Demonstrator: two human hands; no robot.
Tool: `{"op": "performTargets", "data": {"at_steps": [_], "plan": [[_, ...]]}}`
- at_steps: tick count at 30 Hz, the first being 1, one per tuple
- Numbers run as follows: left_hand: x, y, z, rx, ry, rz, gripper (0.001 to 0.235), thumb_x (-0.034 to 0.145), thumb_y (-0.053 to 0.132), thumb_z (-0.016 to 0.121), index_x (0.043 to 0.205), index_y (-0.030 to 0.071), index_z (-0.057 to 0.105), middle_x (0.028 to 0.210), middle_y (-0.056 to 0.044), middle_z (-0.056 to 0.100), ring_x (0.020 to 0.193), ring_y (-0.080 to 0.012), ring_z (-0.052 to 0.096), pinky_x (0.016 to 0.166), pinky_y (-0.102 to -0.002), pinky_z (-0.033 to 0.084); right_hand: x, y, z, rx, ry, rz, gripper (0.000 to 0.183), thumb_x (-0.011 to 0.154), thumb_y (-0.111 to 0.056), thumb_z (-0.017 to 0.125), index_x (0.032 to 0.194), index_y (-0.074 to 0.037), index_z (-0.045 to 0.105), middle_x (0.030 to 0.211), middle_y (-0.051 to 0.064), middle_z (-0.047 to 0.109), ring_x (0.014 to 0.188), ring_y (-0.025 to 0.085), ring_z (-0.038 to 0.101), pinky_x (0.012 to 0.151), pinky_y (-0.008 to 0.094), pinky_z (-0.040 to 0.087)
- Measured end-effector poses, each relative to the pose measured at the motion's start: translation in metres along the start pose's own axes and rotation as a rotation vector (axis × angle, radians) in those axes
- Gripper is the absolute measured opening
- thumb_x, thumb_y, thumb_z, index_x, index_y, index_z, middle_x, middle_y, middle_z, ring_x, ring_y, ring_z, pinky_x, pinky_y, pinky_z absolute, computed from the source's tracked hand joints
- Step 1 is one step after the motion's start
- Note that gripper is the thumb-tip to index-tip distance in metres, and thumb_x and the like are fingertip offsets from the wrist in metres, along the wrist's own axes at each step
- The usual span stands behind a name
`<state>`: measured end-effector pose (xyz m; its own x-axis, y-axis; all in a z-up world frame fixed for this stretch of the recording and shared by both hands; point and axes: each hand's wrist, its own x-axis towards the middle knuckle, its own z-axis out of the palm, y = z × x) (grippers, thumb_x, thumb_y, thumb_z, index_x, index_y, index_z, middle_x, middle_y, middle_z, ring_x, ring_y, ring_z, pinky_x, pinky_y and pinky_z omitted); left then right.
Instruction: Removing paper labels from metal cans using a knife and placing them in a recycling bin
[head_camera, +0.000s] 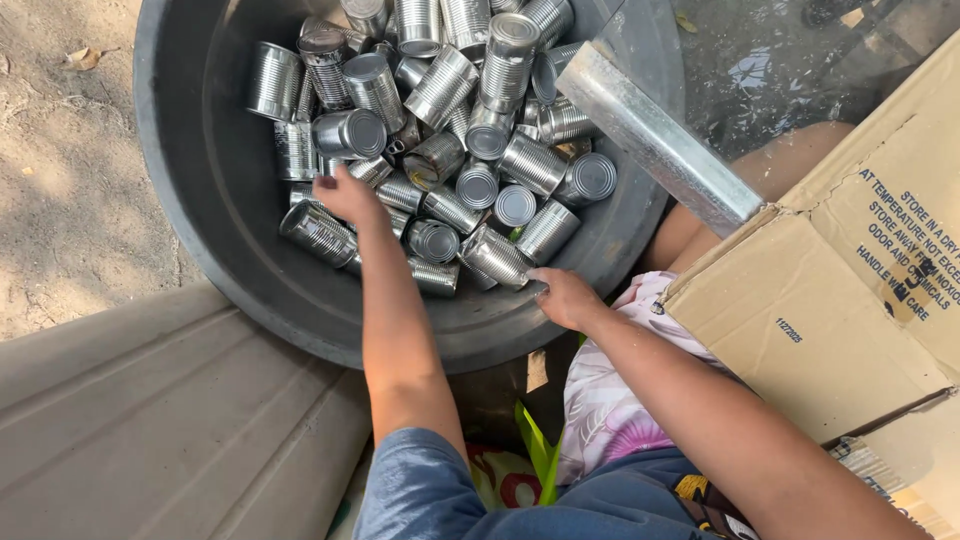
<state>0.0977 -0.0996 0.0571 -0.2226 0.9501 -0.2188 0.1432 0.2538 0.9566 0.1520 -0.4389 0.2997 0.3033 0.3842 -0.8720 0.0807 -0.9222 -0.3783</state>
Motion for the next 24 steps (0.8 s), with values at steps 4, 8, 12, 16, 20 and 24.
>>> {"op": "performTargets", "data": {"at_steps": [4, 8, 12, 16, 20, 24], "plan": [[0.091, -0.037, -0.009, 0.172, -0.004, -0.207, 0.058, 0.082, 0.044, 0.079, 0.117, 0.000, 0.064, 0.113, -0.030, 0.066, 0.110, -0.0490, 0.064, 0.100, -0.055, 0.048, 0.003, -0.006, -0.001, -0.060, -0.011, 0.031, 0.054, 0.100, -0.016, 0.047, 0.154, -0.013, 0.044, 0.128, 0.027, 0.065, 0.122, 0.041, 0.062, 0.096, 0.054, 0.059], [0.146, -0.062, 0.001, -0.170, -0.109, -0.555, 0.077, 0.083, 0.056, 0.077, 0.133, 0.003, 0.054, 0.117, -0.030, 0.060, 0.101, -0.0482, 0.064, 0.077, -0.067, 0.058, 0.014, 0.000, 0.004, -0.137, 0.021, 0.061, 0.052, 0.099, -0.023, 0.050, 0.151, -0.022, 0.051, 0.140, 0.023, 0.060, 0.132, 0.040, 0.056, 0.107, 0.052, 0.051], [0.124, -0.011, -0.001, -0.147, -0.161, -0.675, 0.078, 0.079, 0.068, 0.072, 0.131, 0.014, 0.049, 0.113, -0.014, 0.052, 0.091, -0.0301, 0.056, 0.073, -0.043, 0.058, 0.000, -0.009, -0.001, -0.029, 0.035, 0.000, 0.052, 0.098, -0.018, 0.050, 0.149, -0.012, 0.051, 0.145, 0.026, 0.054, 0.138, 0.042, 0.048, 0.115, 0.054, 0.044], [0.102, 0.033, -0.018, -0.325, -0.199, -0.775, 0.094, 0.078, 0.070, 0.072, 0.142, 0.011, 0.036, 0.138, -0.009, 0.033, 0.117, -0.0239, 0.047, 0.100, -0.037, 0.046, -0.009, -0.017, -0.004, 0.030, 0.018, -0.032, 0.051, 0.099, -0.014, 0.048, 0.149, -0.004, 0.048, 0.144, 0.029, 0.052, 0.138, 0.046, 0.046, 0.115, 0.058, 0.043], [0.108, 0.027, -0.030, -0.488, -0.163, -0.811, 0.094, 0.080, 0.056, 0.080, 0.142, 0.009, 0.026, 0.135, -0.007, 0.025, 0.116, -0.0262, 0.045, 0.101, -0.042, 0.047, -0.006, -0.015, -0.001, 0.031, 0.008, -0.040, 0.052, 0.098, -0.015, 0.048, 0.149, -0.002, 0.048, 0.146, 0.030, 0.051, 0.139, 0.046, 0.045, 0.116, 0.058, 0.041], [0.152, -0.040, -0.029, -0.312, -0.272, -0.819, 0.077, 0.088, 0.054, 0.076, 0.136, 0.011, 0.034, 0.121, -0.003, 0.031, 0.106, -0.0216, 0.053, 0.095, -0.039, 0.053, -0.008, -0.016, 0.000, 0.056, 0.003, -0.059, 0.051, 0.099, -0.012, 0.046, 0.149, 0.001, 0.045, 0.146, 0.032, 0.047, 0.141, 0.050, 0.040, 0.116, 0.063, 0.039]]}}
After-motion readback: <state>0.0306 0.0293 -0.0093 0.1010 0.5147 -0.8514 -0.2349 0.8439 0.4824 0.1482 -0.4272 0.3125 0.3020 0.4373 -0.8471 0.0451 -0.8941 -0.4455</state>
